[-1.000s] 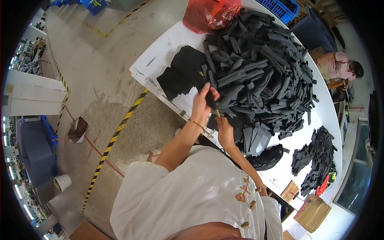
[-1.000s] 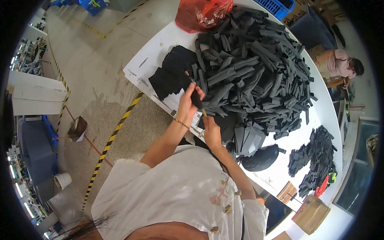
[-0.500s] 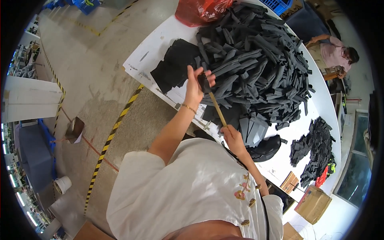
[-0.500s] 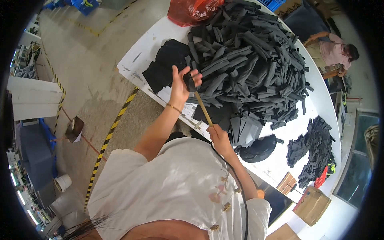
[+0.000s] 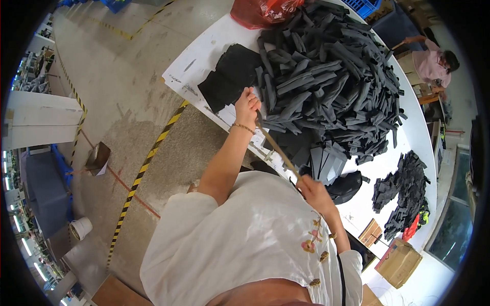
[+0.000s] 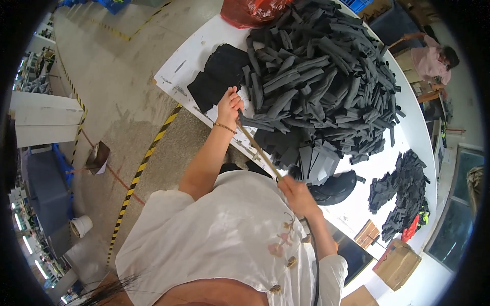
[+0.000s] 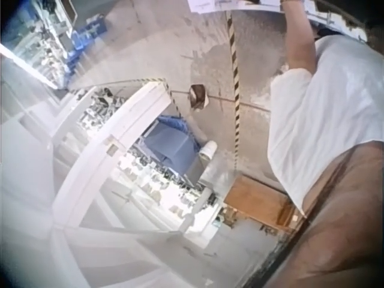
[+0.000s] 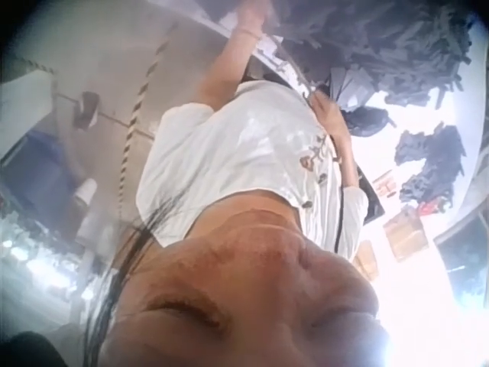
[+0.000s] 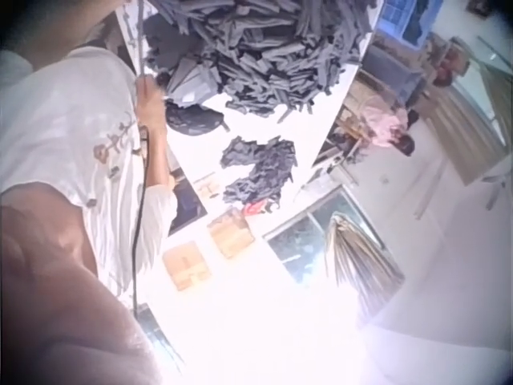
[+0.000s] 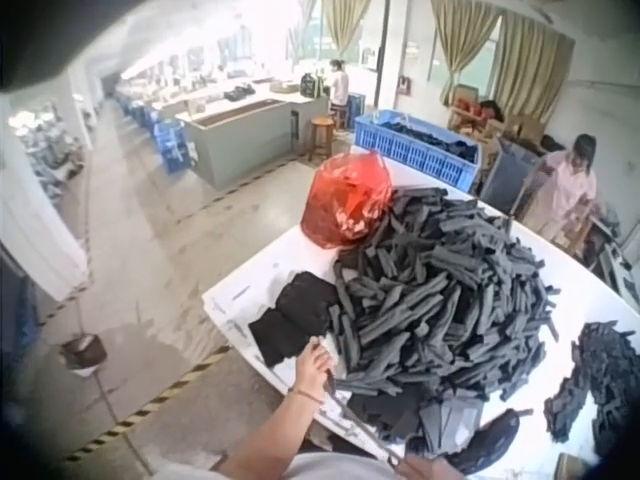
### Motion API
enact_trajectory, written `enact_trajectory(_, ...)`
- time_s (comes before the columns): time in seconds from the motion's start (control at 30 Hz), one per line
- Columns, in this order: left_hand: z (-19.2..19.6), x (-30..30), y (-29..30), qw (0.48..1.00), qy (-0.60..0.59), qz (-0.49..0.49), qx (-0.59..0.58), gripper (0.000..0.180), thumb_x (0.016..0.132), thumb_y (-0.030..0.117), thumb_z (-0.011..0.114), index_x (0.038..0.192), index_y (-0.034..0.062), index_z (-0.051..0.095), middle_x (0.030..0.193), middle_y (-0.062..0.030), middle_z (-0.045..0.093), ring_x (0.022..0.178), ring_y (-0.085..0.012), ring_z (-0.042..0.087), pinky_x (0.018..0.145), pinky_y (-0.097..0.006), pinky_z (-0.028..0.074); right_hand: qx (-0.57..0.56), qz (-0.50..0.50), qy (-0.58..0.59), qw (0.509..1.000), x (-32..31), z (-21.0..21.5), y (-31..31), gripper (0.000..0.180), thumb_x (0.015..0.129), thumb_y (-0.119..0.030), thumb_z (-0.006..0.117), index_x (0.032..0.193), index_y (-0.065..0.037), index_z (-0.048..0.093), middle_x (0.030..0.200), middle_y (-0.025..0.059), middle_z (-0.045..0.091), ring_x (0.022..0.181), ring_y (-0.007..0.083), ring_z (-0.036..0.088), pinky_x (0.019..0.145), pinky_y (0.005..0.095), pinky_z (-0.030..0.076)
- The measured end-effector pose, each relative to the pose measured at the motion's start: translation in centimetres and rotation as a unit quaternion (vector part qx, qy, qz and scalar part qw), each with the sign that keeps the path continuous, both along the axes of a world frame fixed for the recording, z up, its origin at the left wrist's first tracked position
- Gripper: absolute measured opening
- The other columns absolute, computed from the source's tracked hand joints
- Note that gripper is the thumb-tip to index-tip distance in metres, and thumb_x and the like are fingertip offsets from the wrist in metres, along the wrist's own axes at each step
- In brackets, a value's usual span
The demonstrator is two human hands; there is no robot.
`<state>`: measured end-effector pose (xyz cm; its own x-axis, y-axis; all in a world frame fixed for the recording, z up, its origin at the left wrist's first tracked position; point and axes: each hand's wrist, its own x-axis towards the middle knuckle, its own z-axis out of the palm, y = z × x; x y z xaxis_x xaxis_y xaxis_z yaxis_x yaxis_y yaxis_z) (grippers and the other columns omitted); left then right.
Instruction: Inserting foam padding strips into black fabric pouches using a wooden stick for positioning.
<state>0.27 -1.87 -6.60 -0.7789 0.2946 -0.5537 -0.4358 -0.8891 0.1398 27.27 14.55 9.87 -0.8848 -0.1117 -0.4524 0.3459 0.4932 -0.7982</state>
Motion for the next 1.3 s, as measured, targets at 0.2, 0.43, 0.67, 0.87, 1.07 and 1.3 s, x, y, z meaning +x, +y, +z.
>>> enact_trajectory(0.2, 2.0, -0.8, 3.3, 0.993, -0.06, -0.036, 0.1, 0.022, 0.094, 0.022, 0.05, 0.079, 0.0081, 0.058, 0.051, 0.0078, 0.039, 0.038, -0.0042, 0.032, 0.038, -0.019, 0.023, 0.065, -0.161, 0.251, 0.952, -9.0, -2.5, -1.8, 0.013, 0.088, -0.013, 0.063, 0.093, -0.003, 0.057, 0.059, 0.0145, 0.05, 0.046, 0.0195, 0.049, 0.047, 0.0332, 0.04)
enact_trajectory(0.43, -0.5, 3.0, 4.8, 0.983, -0.002, -0.143, -0.116, 0.022, 0.095, 0.034, 0.052, 0.088, 0.0134, 0.059, 0.058, 0.0082, 0.048, 0.047, -0.0043, 0.044, 0.045, -0.022, 0.037, -0.016, -0.074, 0.278, 0.958, -14.5, -2.9, -4.1, 0.011, 0.09, -0.009, 0.058, 0.091, 0.001, 0.059, 0.07, 0.0157, 0.049, 0.061, 0.0137, 0.045, 0.058, 0.0297, 0.043)
enact_trajectory(0.67, -2.8, 0.8, -2.1, 0.992, -0.035, 0.061, -0.103, 0.025, 0.092, 0.031, 0.055, 0.08, 0.0102, 0.058, 0.057, 0.0051, 0.042, 0.045, -0.007, 0.037, 0.04, -0.024, 0.031, -0.268, -0.09, 0.162, 0.945, -9.9, -2.4, -5.4, 0.01, 0.091, -0.015, 0.059, 0.088, -0.007, 0.055, 0.062, -0.0081, 0.043, 0.048, 0.0011, 0.035, 0.041, 0.0192, 0.026)
enact_trajectory(0.87, 12.4, 6.0, -4.7, 0.807, 0.442, -0.167, -0.355, 0.028, 0.082, 0.026, 0.067, 0.092, 0.0002, 0.066, 0.08, -0.0036, 0.065, 0.077, -0.0119, 0.059, 0.071, -0.029, 0.047, -0.183, -0.132, 0.192, 0.955, -14.9, -3.1, -4.8, 0.023, 0.095, -0.027, 0.054, 0.083, -0.008, 0.05, 0.059, -0.0077, 0.033, 0.047, 0.0008, 0.029, 0.04, 0.0193, 0.02)
enact_trajectory(1.07, 10.5, 7.3, -6.7, 0.903, 0.299, -0.014, -0.31, 0.027, 0.085, 0.03, 0.064, 0.079, 0.0042, 0.064, 0.067, -0.0002, 0.059, 0.061, -0.0088, 0.053, 0.056, -0.025, 0.043, -0.173, -0.016, 0.153, 0.973, -17.4, -3.9, -7.6, 0.021, 0.096, -0.027, 0.054, 0.087, -0.007, 0.052, 0.06, -0.0064, 0.032, 0.047, 0.0003, 0.028, 0.04, 0.0195, 0.019)
enact_trajectory(1.3, 10.4, 9.6, -11.3, 0.844, 0.327, 0.035, -0.423, 0.033, 0.086, 0.035, 0.067, 0.098, 0.0058, 0.058, 0.086, -0.001, 0.059, 0.08, -0.0086, 0.055, 0.068, -0.025, 0.048, -0.266, 0.0, 0.072, 0.961, -18.9, -7.1, -10.3, 0.009, 0.093, -0.017, 0.056, 0.088, -0.01, 0.056, 0.059, -0.0089, 0.037, 0.046, -0.001, 0.031, 0.041, 0.0168, 0.022)
